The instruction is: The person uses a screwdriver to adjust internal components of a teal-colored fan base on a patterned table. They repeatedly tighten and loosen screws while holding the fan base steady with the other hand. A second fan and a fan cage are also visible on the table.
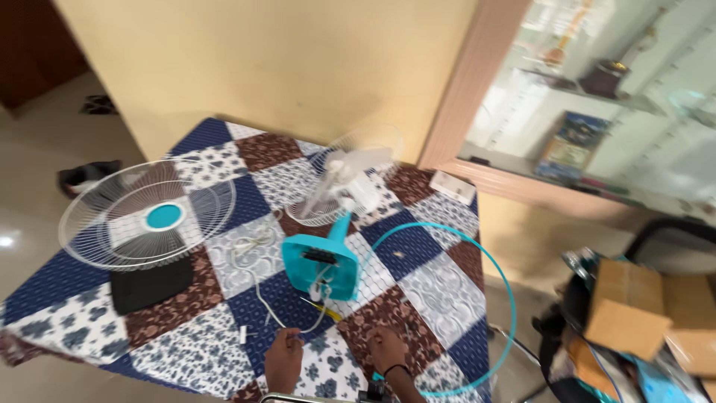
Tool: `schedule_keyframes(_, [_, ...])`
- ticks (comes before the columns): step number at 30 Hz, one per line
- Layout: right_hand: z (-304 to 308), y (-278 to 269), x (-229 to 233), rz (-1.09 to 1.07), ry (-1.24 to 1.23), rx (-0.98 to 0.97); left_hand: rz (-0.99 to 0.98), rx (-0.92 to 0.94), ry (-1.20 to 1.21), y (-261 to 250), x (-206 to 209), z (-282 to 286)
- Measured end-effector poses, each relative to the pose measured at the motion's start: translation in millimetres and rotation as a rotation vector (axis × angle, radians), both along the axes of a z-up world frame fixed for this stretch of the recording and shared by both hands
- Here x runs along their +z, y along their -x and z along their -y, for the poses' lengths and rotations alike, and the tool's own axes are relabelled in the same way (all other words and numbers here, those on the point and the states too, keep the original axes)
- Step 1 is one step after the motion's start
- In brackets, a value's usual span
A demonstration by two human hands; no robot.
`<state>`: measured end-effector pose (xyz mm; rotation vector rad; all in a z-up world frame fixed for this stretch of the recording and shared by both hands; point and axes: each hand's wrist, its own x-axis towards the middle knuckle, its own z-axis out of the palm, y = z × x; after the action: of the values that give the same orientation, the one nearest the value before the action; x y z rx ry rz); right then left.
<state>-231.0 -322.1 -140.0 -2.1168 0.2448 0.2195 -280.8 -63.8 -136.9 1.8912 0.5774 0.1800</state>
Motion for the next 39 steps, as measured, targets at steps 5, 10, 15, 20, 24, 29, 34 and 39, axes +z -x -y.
schedule_keyframes(5, [-52.8, -26.8, 13.3, 0.075, 0.364, 0.235, -0.157, -0.08, -0.199, -7.2, 8.1, -33.9])
schedule_keyframes(10, [-70.9, -34.9, 16.9, 0.42, 0.447, 0.509, -0.249, -0.114, -0.322, -16.3, -3.0, -69.8])
schedule_keyframes(15, [-80.9, -43.5, 19.6, 0.039, 0.622, 0.567, -0.342, -0.267, -0.422, -43.2, 1.1, -97.7])
schedule_keyframes(20, [-85.8, -44.0, 25.1, 0.175, 0.611, 0.585, 0.064, -0.265, -0.53, -70.2, 8.8, -97.7])
schedule_keyframes(24, [-95.3, -56.7, 30.4, 0.114, 0.63, 0.54, 0.114, -0.379, -0.646, -94.3, 13.7, -93.9])
schedule_keyframes(29, [-100.3, -58.3, 36.0, 0.036, 0.644, 0.486, 0.315, -0.558, -0.712, -113.2, 13.5, -95.1])
schedule_keyframes(34, [-82.2, -55.4, 56.3, -0.008, 0.65, 0.415, 0.318, -0.61, -0.643, -128.6, 19.6, -103.1])
schedule_keyframes(39, [-84.8, -59.2, 47.7, -0.05, 0.65, 0.32, 0.439, -0.578, -0.592, -133.8, 51.0, -112.6])
